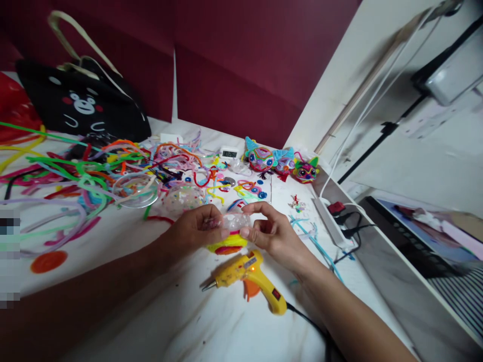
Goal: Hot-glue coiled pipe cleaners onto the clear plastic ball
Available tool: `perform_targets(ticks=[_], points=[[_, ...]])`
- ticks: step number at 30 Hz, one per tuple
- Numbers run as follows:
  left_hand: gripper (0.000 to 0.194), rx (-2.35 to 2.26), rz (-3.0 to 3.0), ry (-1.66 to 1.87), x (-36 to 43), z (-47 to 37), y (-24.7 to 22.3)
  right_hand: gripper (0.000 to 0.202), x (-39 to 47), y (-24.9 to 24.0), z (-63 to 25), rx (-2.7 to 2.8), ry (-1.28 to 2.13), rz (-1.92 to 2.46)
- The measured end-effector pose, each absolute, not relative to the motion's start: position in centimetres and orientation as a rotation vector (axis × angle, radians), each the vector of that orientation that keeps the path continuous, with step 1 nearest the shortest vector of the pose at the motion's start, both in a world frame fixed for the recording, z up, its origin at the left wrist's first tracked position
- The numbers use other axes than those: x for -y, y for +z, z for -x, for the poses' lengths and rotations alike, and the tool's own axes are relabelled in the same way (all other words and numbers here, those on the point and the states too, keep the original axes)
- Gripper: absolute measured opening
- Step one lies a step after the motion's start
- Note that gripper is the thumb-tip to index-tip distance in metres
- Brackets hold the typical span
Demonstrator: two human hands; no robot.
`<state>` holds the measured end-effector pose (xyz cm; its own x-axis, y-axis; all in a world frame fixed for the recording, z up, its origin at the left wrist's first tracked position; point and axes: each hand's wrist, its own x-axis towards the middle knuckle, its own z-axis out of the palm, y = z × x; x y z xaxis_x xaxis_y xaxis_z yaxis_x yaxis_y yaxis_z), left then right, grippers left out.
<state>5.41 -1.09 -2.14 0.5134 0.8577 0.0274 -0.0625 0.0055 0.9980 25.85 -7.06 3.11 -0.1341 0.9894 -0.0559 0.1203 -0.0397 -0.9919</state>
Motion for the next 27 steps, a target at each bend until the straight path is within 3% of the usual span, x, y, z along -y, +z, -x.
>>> perform_targets(ticks=[6,15,27], points=[[0.039,-0.782,-1.341,0.898,0.7,-5.3,-2.8,0.050,7.1,3.1,-26.0,1.425,1.089,1.267],[0.035,-0.767,-1.377,0.931,0.8,-5.4,-2.8,0.063,6.9,2.7,-25.8,1.455,1.132,1.291],[0.036,-0.771,-1.338,0.953,0.9,-5.5,-3.2,0.045,6.9,1.9,-25.8,1.431,1.089,1.325]])
